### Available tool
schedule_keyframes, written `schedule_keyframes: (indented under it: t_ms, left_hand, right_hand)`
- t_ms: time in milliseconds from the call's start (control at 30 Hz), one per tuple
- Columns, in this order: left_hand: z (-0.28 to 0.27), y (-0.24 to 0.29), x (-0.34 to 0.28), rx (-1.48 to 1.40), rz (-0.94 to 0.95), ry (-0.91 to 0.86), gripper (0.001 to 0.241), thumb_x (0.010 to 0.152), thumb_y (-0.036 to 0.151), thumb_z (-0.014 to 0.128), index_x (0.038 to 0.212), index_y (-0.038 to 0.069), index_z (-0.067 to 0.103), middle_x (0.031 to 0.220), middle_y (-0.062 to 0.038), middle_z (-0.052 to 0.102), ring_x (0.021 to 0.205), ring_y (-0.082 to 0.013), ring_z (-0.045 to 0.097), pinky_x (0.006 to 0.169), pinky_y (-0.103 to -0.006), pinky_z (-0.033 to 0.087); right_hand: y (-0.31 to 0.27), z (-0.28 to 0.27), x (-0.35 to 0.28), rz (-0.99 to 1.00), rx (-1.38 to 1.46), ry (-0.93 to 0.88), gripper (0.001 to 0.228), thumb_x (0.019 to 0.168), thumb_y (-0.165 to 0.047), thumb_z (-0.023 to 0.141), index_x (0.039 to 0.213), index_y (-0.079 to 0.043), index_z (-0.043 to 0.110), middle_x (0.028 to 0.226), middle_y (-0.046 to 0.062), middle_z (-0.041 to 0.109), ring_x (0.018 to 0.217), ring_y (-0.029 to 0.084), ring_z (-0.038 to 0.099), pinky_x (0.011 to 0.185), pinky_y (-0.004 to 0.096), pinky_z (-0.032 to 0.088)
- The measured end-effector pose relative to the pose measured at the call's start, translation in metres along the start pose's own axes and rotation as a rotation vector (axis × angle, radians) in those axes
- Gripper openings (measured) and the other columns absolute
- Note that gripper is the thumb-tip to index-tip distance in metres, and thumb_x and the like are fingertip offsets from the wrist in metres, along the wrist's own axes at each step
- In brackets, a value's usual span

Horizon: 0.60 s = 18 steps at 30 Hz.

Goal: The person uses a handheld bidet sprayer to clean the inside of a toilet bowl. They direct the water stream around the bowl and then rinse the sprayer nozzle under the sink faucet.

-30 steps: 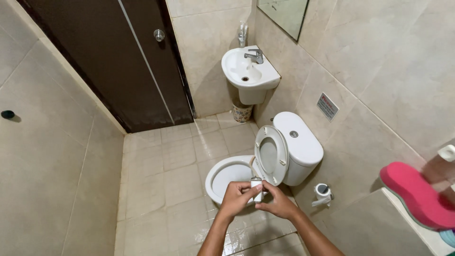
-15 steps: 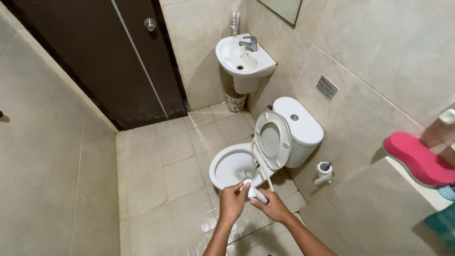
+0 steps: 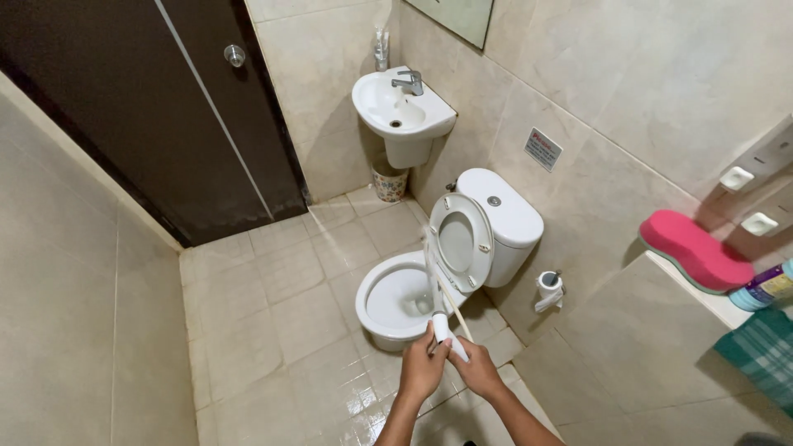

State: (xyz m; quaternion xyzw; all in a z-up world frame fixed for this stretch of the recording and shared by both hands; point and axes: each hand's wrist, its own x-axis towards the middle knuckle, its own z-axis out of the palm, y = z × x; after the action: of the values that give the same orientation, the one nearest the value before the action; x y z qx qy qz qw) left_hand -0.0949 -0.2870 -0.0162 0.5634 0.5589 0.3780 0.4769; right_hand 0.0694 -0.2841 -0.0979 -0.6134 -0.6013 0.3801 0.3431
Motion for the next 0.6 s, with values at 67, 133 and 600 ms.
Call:
schedule_keyframes:
  t_ms: [67, 133, 600]
  left_hand:
    - [-0.003, 0.013, -0.001, -0.014, -0.009, -0.009, 0.064, 0.093, 0.025, 0.069, 0.146, -0.003, 0.046, 0.112, -0.025, 0.075, 0.101, -0.0232, 0.078, 0.087, -0.0321, 0.056]
    - [-0.002, 0.012, 0.0, -0.026, -0.018, -0.02, 0.064, 0.092, 0.024, 0.068, 0.147, -0.002, 0.046, 0.112, -0.025, 0.075, 0.101, -0.0244, 0.078, 0.087, -0.0322, 0.056]
    - [0.021, 0.004, 0.016, 0.001, 0.088, -0.083, 0.062, 0.093, 0.023, 0.07, 0.144, -0.003, 0.049, 0.114, -0.023, 0.075, 0.105, -0.0229, 0.077, 0.09, -0.033, 0.056]
  right_hand:
    - [-0.005, 0.0, -0.001, -0.02, 0.048, 0.01, 0.025, 0.095, -0.025, 0.068, 0.105, -0.002, 0.069, 0.084, 0.013, 0.076, 0.075, 0.017, 0.065, 0.073, 0.037, 0.054]
    - [-0.006, 0.001, -0.003, -0.04, 0.097, 0.023, 0.025, 0.096, -0.023, 0.065, 0.109, -0.003, 0.07, 0.087, 0.013, 0.078, 0.079, 0.017, 0.065, 0.075, 0.036, 0.055]
    - [0.01, -0.005, -0.009, 0.04, 0.129, 0.131, 0.031, 0.097, -0.028, 0.062, 0.116, -0.004, 0.07, 0.092, 0.013, 0.08, 0.083, 0.018, 0.069, 0.079, 0.037, 0.056]
